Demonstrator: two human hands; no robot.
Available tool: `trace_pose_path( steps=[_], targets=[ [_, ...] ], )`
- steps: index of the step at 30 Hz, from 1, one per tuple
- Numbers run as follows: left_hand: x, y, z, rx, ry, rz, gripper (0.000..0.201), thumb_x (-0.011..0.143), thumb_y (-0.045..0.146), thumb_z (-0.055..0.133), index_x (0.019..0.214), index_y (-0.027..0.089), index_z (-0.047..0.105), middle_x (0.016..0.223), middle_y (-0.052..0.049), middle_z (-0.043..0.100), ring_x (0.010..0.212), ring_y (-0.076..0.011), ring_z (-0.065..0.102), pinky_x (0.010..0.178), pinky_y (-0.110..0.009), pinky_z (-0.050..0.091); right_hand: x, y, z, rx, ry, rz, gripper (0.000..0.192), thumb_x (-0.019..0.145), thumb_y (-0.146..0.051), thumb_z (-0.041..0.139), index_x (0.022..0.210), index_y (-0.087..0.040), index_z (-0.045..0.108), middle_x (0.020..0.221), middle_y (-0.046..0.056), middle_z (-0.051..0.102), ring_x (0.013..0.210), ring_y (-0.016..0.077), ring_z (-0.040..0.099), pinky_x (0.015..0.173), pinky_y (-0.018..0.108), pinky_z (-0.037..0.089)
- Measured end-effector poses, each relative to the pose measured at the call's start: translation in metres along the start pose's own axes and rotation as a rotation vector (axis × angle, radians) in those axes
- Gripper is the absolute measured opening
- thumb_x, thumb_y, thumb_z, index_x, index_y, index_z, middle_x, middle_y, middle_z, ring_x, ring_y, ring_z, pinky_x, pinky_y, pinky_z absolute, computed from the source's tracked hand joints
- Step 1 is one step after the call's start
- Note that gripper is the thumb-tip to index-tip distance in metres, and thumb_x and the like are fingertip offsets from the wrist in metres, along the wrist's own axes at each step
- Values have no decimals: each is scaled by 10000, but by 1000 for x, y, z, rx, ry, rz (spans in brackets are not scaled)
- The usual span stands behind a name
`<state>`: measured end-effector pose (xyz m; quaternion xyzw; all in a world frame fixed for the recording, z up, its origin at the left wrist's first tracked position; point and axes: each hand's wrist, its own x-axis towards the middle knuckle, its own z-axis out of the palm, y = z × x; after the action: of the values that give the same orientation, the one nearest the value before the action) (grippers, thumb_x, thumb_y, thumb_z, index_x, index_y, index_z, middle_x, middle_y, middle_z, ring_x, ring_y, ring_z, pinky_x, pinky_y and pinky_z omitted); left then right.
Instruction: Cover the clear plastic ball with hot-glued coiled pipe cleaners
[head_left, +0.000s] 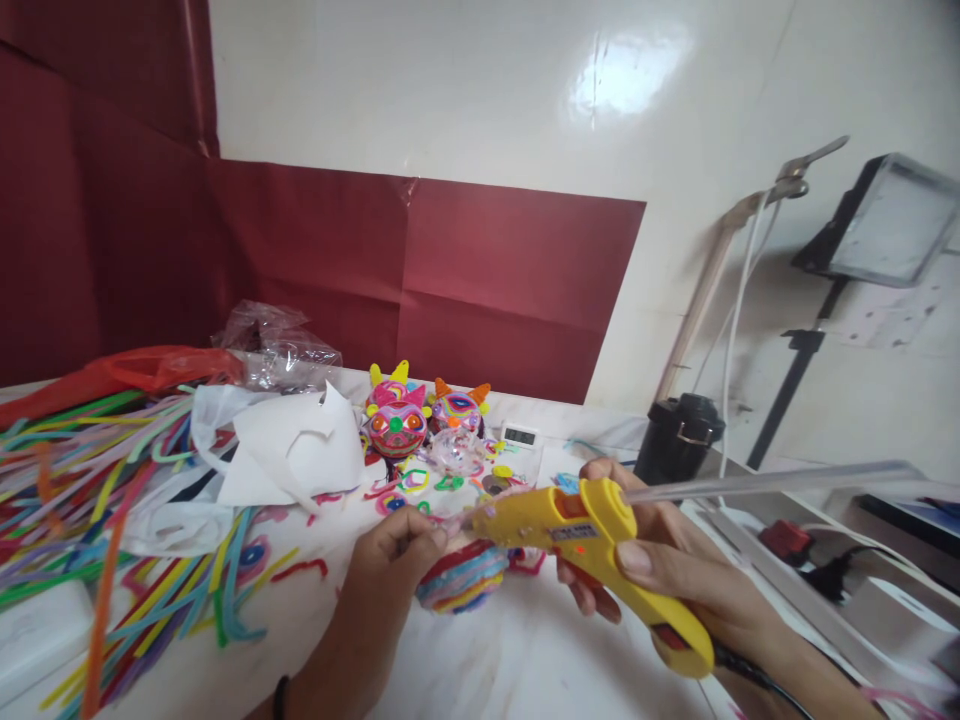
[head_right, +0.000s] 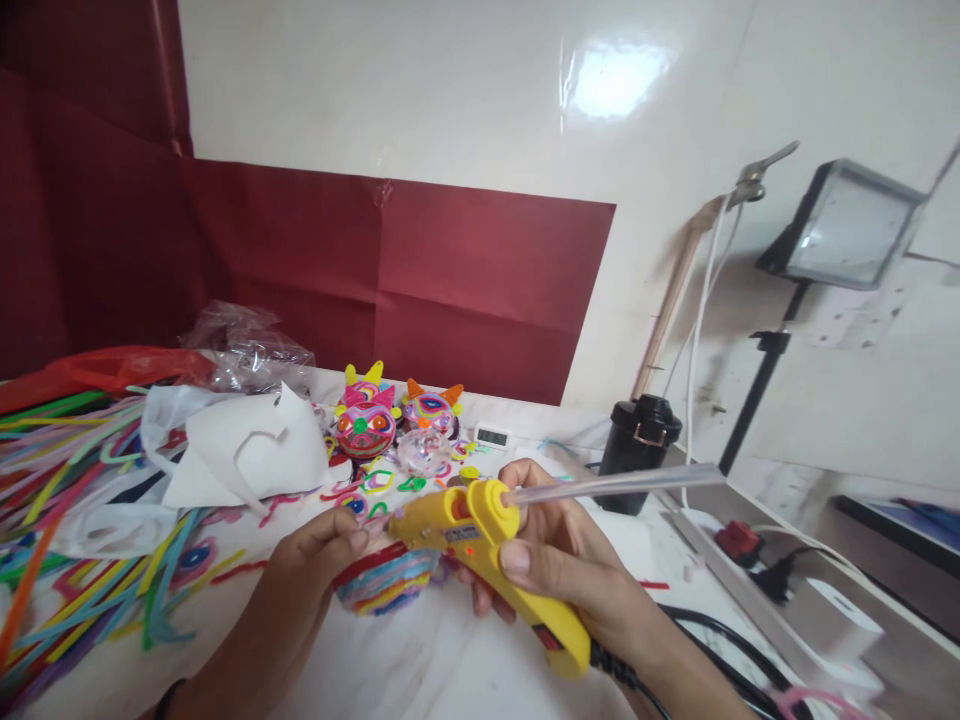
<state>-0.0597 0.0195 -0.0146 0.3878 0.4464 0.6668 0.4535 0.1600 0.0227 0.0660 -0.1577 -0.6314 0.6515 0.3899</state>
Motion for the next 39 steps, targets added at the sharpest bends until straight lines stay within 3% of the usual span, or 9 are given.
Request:
trace_pose_path(
  steps=[10,31,39],
  targets=[
    [0,3,0,30,10,-12,267,608,350,673,503,198,481,443,68,436,456,-98,378,473,-211,284,-3,-5,1,-77,80,37,455,700,-380,749,936,-223,393,714,74,696,529,149,619,413,168,355],
    [-5,15,4,15,46,1,265,590,304,688,488,199,469,433,83,396,451,-91,338,467,-207,267,-4,-16,1,-135,145,31,427,665,-369,770,836,-218,409,662,22,647,549,152,614,470,210,391],
    [0,7,1,45,37,7,262,606,332,679,514,194,475,450,78,412,448,-91,354,474,-208,270,-6,-14,1,-162,118,34,447,700,-390,752,892,-222,384,690,39,664,556,152,611,471,204,382]
  ],
)
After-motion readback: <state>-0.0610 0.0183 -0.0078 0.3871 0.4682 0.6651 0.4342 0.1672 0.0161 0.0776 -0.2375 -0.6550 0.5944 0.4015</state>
